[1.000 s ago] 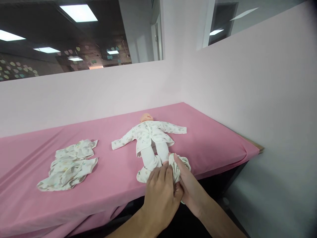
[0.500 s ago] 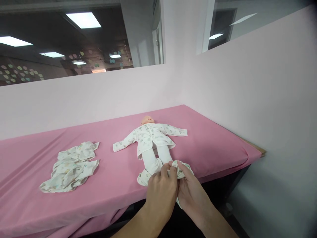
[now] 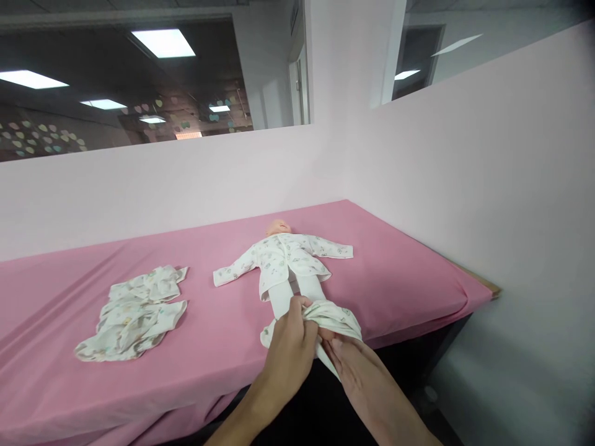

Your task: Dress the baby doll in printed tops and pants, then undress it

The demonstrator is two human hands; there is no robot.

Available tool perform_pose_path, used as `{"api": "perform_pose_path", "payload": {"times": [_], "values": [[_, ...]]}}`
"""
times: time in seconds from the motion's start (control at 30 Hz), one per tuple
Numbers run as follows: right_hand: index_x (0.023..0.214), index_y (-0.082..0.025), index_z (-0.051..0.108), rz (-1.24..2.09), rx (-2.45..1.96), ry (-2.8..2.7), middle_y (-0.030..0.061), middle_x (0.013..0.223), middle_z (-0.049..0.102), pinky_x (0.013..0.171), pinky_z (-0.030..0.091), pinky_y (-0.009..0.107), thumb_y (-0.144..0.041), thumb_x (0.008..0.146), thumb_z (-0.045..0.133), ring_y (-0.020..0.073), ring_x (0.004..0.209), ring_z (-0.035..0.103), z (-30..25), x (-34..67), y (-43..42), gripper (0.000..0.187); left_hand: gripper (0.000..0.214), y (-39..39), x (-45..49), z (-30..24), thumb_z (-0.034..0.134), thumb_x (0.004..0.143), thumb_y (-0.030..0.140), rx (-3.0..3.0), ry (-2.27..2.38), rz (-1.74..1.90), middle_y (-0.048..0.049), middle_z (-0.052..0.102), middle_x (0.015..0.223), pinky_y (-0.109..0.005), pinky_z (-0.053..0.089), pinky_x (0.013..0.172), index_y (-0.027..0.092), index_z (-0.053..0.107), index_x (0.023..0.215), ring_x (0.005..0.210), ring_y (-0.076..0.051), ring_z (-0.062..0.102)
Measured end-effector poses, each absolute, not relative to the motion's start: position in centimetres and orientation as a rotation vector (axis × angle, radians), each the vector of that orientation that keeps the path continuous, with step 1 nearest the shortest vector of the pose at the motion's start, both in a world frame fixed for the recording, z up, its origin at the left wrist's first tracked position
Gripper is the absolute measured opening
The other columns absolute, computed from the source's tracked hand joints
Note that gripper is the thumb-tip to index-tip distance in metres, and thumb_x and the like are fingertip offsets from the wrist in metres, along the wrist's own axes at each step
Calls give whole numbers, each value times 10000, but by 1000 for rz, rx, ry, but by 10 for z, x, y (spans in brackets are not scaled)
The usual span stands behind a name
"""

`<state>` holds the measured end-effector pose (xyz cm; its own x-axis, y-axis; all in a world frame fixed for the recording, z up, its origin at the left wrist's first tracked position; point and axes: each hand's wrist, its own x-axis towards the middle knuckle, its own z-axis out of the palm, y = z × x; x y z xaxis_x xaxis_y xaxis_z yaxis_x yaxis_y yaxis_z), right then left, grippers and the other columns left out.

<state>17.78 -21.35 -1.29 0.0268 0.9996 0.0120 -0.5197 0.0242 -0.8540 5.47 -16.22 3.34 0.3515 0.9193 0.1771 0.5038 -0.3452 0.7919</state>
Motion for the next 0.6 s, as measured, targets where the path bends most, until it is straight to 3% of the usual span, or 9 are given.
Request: {"api": "perform_pose_path", "payload": {"times": [0.1,0.17,0.27,0.4,0.6], "values": [[1249,-267,630,1453,-874,-850,39,1323,602,1147,328,393,-426,883,602,233,1289,493,-11,185,-223,400,218,-150,50,32,327,892,193,1831,1230,826,6,613,770,-250,409,605,205,499,1025,677,-145,561],[1285,-267,604,1473,-875,-886,34,1368,568,1162,299,392,-462,891,582,234,1324,455,-10,191,-224,441,226,-142,47,36,353,878,206,1827,1204,782,-7,625,828,-259,433,643,199,515,1037,740,-154,579],[1277,-254,612,1409,-923,-965,51,1328,600,1137,334,429,-471,875,597,259,1282,500,-16,201,-217,457,251,-130,43,47,394,858,200,1941,1081,681,-10,633,938,-267,454,714,206,530,1070,840,-159,586],[1150,-233,683,1127,-1110,-1120,75,1168,685,1061,398,490,-444,817,666,297,1147,588,-34,213,-195,393,332,-118,39,61,382,866,189,2171,1042,601,-2,620,938,-279,447,726,228,509,1170,831,-157,577],[1053,-239,673,952,-1261,-1244,57,1069,688,913,473,414,-412,833,611,250,1010,625,-43,218,-168,286,403,-100,43,62,343,901,172,2552,1082,556,-43,610,1146,-329,441,794,242,496,1267,1001,-208,559]]}}
